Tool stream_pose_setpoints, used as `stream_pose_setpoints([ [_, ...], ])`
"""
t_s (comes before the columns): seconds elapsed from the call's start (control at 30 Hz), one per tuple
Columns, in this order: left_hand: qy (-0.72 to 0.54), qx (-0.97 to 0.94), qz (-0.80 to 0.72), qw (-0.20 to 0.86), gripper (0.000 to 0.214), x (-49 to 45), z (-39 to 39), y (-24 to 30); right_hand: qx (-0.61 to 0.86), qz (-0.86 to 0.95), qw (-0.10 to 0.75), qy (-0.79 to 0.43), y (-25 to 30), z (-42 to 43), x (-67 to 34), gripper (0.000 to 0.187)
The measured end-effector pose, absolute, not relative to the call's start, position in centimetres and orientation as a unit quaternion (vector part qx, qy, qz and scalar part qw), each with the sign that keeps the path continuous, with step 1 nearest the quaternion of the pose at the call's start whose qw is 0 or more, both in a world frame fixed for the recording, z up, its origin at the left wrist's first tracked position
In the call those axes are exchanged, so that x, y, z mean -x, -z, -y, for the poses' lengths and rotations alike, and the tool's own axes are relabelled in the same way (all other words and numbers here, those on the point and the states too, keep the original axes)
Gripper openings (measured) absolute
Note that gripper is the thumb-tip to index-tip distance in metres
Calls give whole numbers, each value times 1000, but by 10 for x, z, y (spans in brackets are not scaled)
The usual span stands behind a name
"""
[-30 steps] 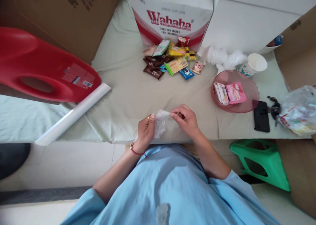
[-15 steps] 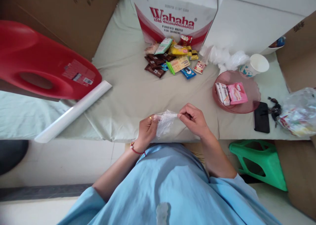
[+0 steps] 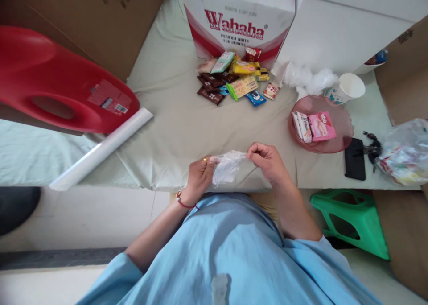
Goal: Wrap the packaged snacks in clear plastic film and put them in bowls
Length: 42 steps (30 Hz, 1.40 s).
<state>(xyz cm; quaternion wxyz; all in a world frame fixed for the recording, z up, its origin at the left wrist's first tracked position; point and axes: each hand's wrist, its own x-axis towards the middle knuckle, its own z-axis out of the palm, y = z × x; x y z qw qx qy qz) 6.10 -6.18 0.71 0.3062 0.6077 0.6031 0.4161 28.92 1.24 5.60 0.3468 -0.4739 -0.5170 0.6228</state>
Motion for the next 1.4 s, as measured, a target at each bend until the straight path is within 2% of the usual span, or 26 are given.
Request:
stream_pose_setpoints([
  [0.13, -413, -626, -609, 260, 42, -62, 63, -6, 491, 499, 338, -629, -53, -12, -291, 16],
  [0.2, -424, -645, -612, 174, 31, -62, 62, -4, 492, 508, 335, -622, -53, -12, -290, 17],
  [0.3, -421, -697, -580, 31, 30, -62, 57, -1, 490, 522, 313, -625, -50, -13, -288, 20],
  [0.4, -397, -755, -520, -35, 27, -63, 49, 3, 498, 528, 285, -626, -45, -15, -283, 21],
  [0.57, -330, -817, -471, 40, 21, -60, 38, 5, 512, 561, 260, -596, -41, -24, -277, 29],
  [0.63, -312, -826, -468, 41, 22, -57, 37, 4, 527, 589, 245, -562, -39, -29, -276, 31],
  [0.8, -313, -843, -438, 5, 24, -49, 43, -3, 539, 679, 203, -456, -29, -39, -275, 23],
  [1.1, -263, -826, -497, 36, 27, -27, 50, -10, 508, 737, 187, -405, -22, -40, -268, 15],
  [1.2, -288, -804, -519, 44, 29, -26, 52, -14, 513, 733, 185, -407, -20, -41, -269, 15],
  [1.4, -424, -697, -563, 132, 19, -30, 61, -29, 540, 693, 201, -434, -21, -40, -275, 18],
])
